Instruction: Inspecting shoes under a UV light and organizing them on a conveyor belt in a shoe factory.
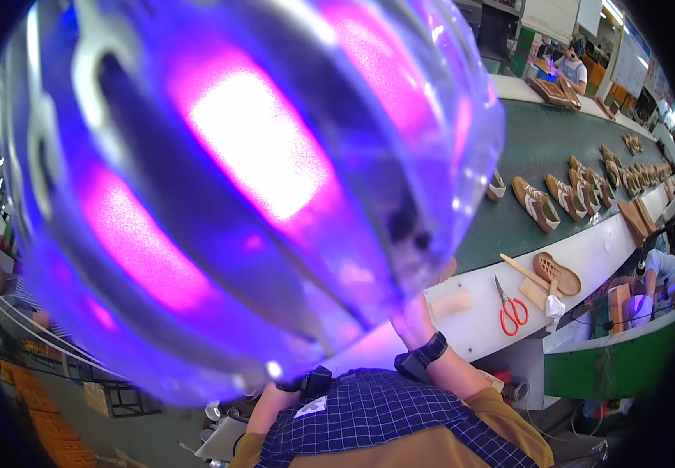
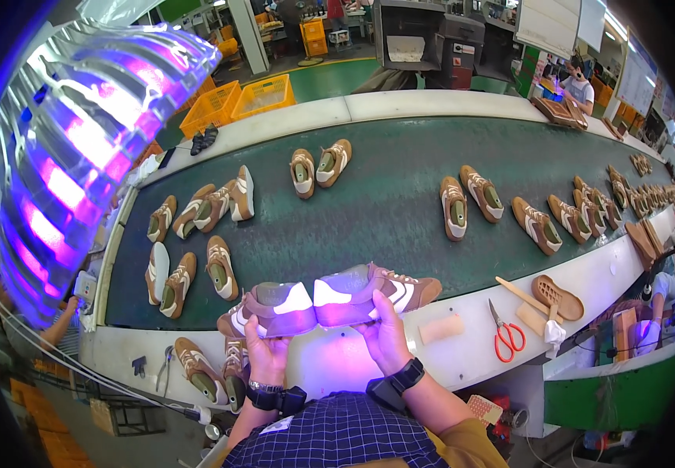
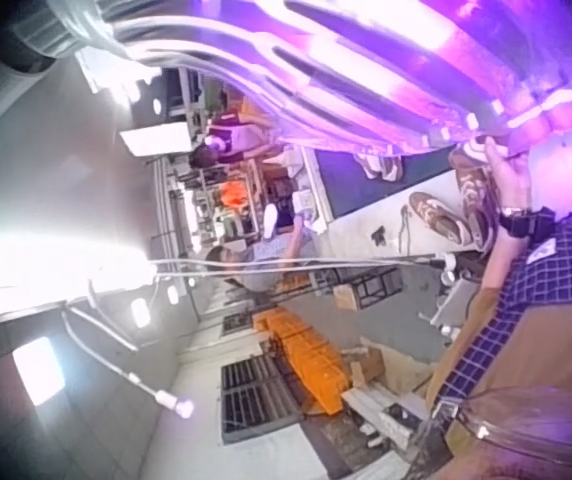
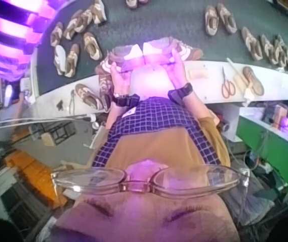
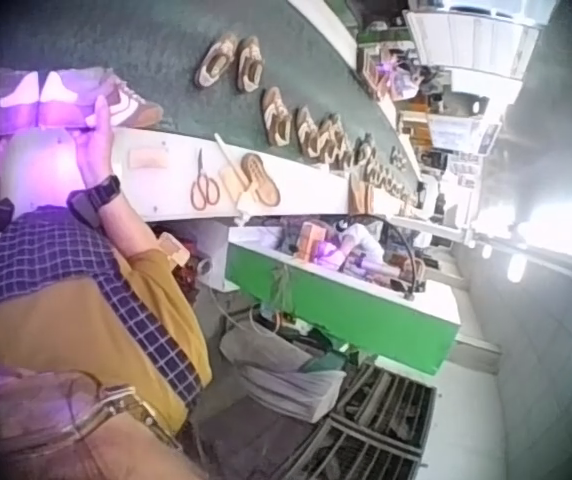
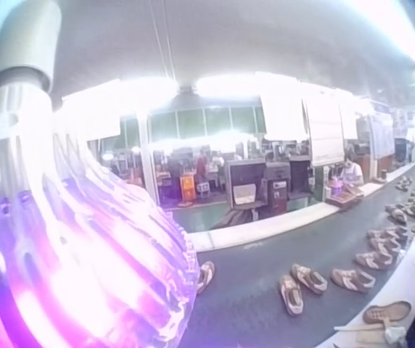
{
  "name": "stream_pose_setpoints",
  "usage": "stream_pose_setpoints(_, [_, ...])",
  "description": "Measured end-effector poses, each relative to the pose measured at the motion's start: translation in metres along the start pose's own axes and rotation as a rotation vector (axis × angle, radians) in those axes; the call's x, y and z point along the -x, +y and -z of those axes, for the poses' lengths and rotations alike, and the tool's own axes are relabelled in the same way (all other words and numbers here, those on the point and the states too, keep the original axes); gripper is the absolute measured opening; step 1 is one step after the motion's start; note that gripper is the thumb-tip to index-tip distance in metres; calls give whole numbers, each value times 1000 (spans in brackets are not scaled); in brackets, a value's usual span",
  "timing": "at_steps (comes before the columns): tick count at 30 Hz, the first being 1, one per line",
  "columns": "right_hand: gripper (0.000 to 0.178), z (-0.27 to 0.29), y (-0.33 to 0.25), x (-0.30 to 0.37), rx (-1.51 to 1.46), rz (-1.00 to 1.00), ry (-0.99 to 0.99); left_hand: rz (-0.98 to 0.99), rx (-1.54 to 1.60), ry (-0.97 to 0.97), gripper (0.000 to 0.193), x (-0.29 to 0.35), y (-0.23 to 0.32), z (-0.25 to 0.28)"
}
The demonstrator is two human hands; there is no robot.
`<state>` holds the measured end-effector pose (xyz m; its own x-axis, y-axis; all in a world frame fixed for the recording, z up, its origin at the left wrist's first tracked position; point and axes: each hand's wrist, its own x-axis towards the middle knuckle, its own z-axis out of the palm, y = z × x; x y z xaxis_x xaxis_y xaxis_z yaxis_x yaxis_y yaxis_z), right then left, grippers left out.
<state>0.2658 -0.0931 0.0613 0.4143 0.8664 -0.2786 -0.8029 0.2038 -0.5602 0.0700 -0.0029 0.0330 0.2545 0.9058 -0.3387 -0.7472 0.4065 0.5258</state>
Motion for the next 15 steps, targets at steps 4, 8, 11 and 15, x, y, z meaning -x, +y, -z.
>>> stream_pose_setpoints(4, [55,-7,-7,6,74,17,12,-63,-85,-40,48,1,6,1])
stream_pose_setpoints(8, [51,-11,-16,9,104,43,-24,-105,-136,-67,47,2,17,-2])
stream_pose_setpoints(11, [47,-11,-18,3,152,12,-22,-134,-183,-86,47,8,25,-4])
stream_pose_setpoints(15, [47,-9,-17,6,173,99,-34,-118,-244,-102,47,13,30,-9])
